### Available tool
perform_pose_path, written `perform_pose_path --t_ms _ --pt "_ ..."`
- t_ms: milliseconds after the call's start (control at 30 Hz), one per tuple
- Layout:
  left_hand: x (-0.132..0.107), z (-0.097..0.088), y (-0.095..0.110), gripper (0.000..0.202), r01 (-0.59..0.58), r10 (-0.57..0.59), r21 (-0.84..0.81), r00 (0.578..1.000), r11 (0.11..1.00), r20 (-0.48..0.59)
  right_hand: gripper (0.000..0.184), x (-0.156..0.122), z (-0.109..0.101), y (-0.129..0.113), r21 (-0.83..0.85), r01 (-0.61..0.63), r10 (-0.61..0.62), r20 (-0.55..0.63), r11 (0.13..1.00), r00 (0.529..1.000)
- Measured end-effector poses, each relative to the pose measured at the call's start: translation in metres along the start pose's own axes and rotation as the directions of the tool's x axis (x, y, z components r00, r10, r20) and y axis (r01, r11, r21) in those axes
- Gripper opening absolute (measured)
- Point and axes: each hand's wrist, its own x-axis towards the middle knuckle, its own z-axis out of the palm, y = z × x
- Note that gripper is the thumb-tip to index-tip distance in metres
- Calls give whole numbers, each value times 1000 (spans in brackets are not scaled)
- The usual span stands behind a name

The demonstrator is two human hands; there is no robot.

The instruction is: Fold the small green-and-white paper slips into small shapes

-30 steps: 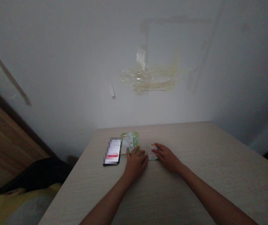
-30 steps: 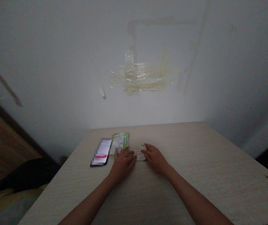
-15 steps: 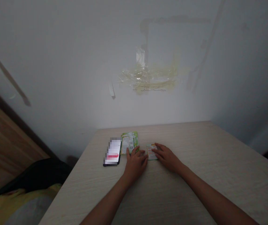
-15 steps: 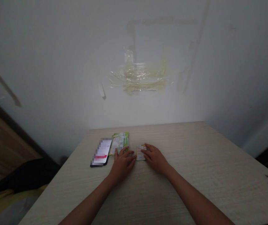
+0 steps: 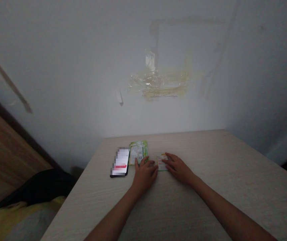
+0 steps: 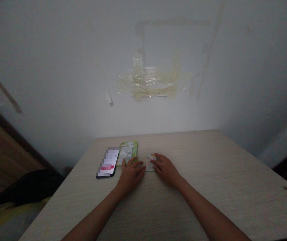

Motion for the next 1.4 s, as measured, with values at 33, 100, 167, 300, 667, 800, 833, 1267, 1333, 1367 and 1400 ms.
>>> perform_pose_path --t_ms 33,100,167,300,667,800,833,1267,1333,1367,1400 --pt "0 0 0 22 -1 1 0 1000 1000 1 37 0 0 1 5 2 -2 1 1000 1000" --pt "0 0 0 22 -3 3 2 1000 1000 -1 37 0 1 1 11 5 -5 6 1000 1000" --pt "1 1 0 22 0 0 9 1000 1000 -7 37 0 0 1 8 3 -4 10 1000 1000" --pt "2 1 -1 20 1 -1 31 1000 1000 -23 38 0 0 0 -11 -3 3 14 1000 1000" --pt "12 -8 -7 16 -154 152 47 988 987 30 37 1 -3 -5 -4 -42 42 19 999 999" --pt "16 -8 -12 19 -170 168 5 981 986 98 36 0 -3 -6 -4 -31 31 6 1000 999" --pt "17 -8 -12 20 -172 171 0 979 985 109 36 1 -2 -5 -1 -27 27 1 1000 1000" --pt "34 -4 -18 21 -203 200 31 977 979 78 36 3 0 -2 23 -34 34 -18 999 999" --pt "37 -1 -20 18 -210 208 28 975 977 73 36 3 1 -1 23 -32 32 -21 999 999" --pt "38 0 -21 17 -211 209 24 975 977 72 36 3 1 -1 25 -31 31 -23 999 999" --pt "38 2 -22 17 -207 205 19 976 978 72 36 3 1 -1 27 -31 32 -23 999 999"
